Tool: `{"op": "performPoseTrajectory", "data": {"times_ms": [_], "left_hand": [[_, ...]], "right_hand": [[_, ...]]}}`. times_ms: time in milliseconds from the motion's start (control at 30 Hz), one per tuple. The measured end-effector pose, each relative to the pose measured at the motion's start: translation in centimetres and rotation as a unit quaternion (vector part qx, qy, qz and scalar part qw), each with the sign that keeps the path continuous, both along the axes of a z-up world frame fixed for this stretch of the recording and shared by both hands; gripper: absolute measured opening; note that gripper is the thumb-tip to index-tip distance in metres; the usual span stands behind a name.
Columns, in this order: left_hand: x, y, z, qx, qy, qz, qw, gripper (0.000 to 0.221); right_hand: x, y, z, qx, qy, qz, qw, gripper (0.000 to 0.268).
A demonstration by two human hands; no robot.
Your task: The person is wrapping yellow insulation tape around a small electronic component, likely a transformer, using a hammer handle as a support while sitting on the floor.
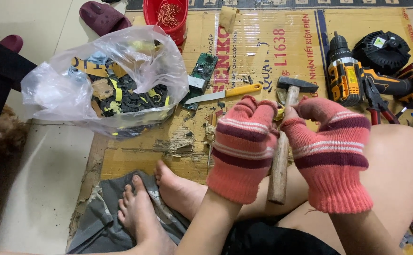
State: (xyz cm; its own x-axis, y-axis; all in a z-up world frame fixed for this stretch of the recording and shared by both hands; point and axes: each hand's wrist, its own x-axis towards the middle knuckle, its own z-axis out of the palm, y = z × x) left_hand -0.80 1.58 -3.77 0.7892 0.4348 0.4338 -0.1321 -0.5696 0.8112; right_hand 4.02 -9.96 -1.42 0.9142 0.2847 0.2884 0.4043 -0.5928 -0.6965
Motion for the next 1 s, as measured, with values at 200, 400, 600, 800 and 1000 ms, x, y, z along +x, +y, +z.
{"op": "performPoseTrajectory", "data": {"times_ms": [200, 400, 600, 800, 1000], "left_hand": [[0.0, -0.3, 0.4, -0.024, -0.002, 0.010, 1.000, 0.026], [0.3, -0.1, 1.1, -0.156, 0.063, 0.012, 0.986, 0.032], [1.0, -0.7, 0.4, -0.401, 0.062, -0.013, 0.914, 0.031], [1.1, -1.2, -1.1, -0.401, 0.043, -0.021, 0.915, 0.024], [1.0, 0.2, -1.1, -0.305, 0.054, -0.025, 0.950, 0.030]], "right_hand": [[0.2, -0.4, -0.5, 0.027, 0.018, 0.004, 0.999, 0.016], [1.3, -1.1, -0.6, 0.137, 0.220, -0.060, 0.964, 0.009], [1.7, -1.4, -1.1, 0.125, 0.216, -0.062, 0.966, 0.009], [2.0, -1.4, -1.1, 0.112, 0.212, -0.063, 0.969, 0.010], [2.5, -2.1, -1.5, 0.335, 0.393, -0.012, 0.856, 0.022]]}}
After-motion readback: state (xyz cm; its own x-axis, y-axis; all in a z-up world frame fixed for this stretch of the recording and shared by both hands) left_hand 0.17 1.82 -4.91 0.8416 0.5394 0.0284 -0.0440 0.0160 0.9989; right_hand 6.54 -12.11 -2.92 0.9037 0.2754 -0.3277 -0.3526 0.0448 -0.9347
